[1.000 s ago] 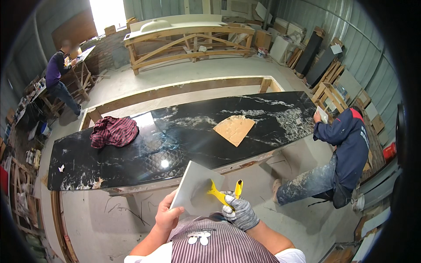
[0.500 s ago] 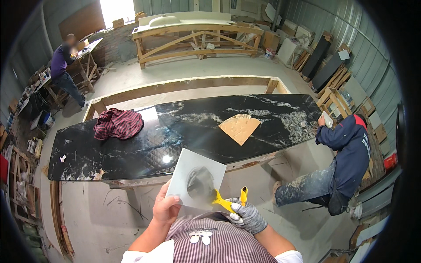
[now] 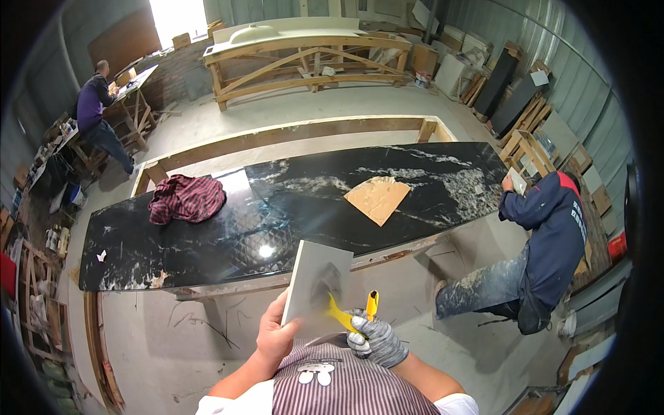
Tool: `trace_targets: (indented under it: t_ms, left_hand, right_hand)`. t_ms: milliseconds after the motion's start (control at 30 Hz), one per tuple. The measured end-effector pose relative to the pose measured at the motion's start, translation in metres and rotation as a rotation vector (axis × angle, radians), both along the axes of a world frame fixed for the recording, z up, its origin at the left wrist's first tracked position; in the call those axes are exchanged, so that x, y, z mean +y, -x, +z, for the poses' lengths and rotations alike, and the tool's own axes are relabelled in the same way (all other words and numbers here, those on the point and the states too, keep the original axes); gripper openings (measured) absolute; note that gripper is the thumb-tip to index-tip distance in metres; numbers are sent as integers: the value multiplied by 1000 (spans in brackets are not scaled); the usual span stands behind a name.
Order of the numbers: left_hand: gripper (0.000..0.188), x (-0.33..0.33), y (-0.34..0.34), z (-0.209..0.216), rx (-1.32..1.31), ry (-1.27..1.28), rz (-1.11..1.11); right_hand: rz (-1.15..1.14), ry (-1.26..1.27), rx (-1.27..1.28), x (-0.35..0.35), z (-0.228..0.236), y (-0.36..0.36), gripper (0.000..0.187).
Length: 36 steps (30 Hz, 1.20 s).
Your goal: The person applies a dark substance to a large black tabletop using a yellow brush and a small white card, then scrapes the surface with a metal tool. The person works methodically across the tabletop while another worker is visible in the background.
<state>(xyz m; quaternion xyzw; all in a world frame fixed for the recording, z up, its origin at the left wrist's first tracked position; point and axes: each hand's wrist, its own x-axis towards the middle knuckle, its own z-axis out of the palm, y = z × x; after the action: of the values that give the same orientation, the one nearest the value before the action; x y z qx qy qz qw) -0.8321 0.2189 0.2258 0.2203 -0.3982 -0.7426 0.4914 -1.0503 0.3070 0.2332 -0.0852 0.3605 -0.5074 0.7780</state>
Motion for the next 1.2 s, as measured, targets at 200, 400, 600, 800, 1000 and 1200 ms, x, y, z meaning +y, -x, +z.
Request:
trace_targets:
  t_ms: [200, 400, 600, 800, 1000, 1200]
  left_hand:
    - [67, 6, 5, -2, -43, 59, 18]
    - [69, -2, 4, 7, 212, -336, -1]
    - [70, -1, -1, 12, 203, -284, 24]
    - [70, 5, 0, 8, 43, -211, -38]
    - [70, -2, -2, -1, 201, -412, -47]
    - [70, -6, 0, 8, 251, -395, -22]
  right_hand:
    - [-61, -28, -192, -10, 6, -5, 24]
    - [-99, -9, -173, -23, 16, -2, 27]
    - [-97, -54, 11, 4, 3, 14, 24]
    - [-108, -33, -100, -9, 6, 11, 31]
    - [-44, 208, 499, -22, 61, 2, 33]
    - [219, 728, 1754, -28, 40, 3, 54]
